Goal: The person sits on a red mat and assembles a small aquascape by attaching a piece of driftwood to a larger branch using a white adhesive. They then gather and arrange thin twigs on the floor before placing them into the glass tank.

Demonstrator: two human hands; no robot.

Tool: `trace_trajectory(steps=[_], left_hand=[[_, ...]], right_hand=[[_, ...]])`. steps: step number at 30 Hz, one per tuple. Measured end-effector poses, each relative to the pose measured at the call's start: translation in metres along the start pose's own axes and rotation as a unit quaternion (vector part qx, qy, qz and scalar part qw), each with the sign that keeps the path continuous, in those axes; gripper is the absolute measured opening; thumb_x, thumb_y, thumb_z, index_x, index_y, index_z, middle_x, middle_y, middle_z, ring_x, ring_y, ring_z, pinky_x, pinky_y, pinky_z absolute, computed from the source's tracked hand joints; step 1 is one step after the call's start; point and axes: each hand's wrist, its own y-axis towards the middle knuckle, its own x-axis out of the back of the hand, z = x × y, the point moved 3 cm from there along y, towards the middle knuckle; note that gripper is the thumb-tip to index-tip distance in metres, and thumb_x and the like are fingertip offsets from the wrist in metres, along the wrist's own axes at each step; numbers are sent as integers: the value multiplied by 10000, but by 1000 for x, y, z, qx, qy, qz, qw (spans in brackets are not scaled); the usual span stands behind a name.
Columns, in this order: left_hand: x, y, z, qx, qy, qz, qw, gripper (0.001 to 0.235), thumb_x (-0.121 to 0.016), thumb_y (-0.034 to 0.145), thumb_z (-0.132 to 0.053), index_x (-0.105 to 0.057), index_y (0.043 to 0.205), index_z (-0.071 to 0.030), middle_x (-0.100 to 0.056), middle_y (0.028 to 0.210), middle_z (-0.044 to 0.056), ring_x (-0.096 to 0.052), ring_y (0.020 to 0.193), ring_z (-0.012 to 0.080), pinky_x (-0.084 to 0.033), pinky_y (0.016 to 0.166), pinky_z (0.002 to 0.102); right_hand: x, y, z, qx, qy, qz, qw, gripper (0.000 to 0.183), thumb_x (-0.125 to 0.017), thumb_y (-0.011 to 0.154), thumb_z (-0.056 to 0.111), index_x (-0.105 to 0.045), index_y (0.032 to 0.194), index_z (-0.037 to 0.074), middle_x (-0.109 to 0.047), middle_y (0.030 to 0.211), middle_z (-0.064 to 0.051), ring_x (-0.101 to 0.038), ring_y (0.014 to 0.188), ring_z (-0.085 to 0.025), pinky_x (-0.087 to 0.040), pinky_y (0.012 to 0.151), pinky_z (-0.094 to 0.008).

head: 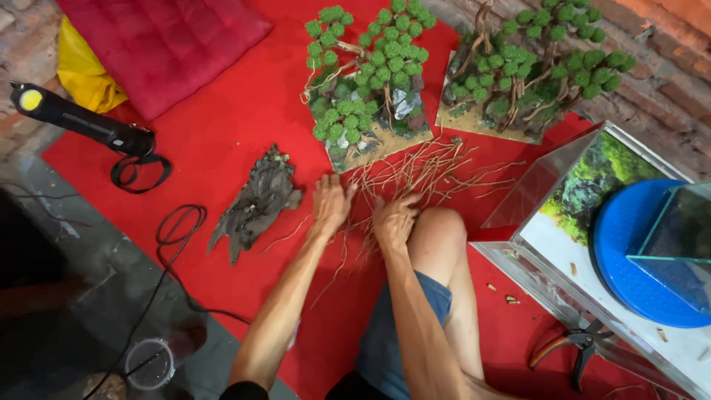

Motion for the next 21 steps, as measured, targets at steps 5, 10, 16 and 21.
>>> trace_trajectory(steps=[5, 10, 16, 21], left_hand=[[-7, -3, -41, -4, -75, 68, 995, 561, -509, 1098, -484, -529, 1430, -32, -530, 1456, 324, -506, 1404, 524, -440, 1122, 671], [-20, -12, -61, -35, -181, 86, 979, 465, -568, 1085, -264, -519, 1424, 50, -514, 1438, 403, -505, 1361, 612, -478, 1089, 684], [-19, -10, -60, 10, -72, 8, 997, 589, -629, 1029, -424, -515, 1425, -3, -500, 1467, 367, -535, 1346, 597, -519, 1071, 652], [-20, 3, -75, 18, -135, 25, 990, 647, -717, 977, -388, -536, 1423, 45, -493, 1468, 415, -514, 1348, 634, -501, 1071, 689]], right_hand=[[6, 26, -11, -205, 315, 380, 845, 1002, -821, 889, 426, -296, 1522, -145, -557, 1176, -470, -672, 1056, -604, -575, 923, -644], [13, 47, -18, -269, 437, 505, 695, 775, -736, 949, 172, -292, 1561, 4, -554, 1346, -400, -645, 1227, -562, -511, 1068, -619], [9, 58, -18, -141, 311, 433, 834, 1000, -849, 821, 132, -222, 1542, -161, -406, 1343, -492, -655, 1132, -618, -560, 1028, -568], [-6, 80, -15, -56, 61, 447, 890, 1102, -763, 848, 466, -316, 1537, -269, -264, 1556, -562, -400, 1346, -732, -288, 1110, -807]])
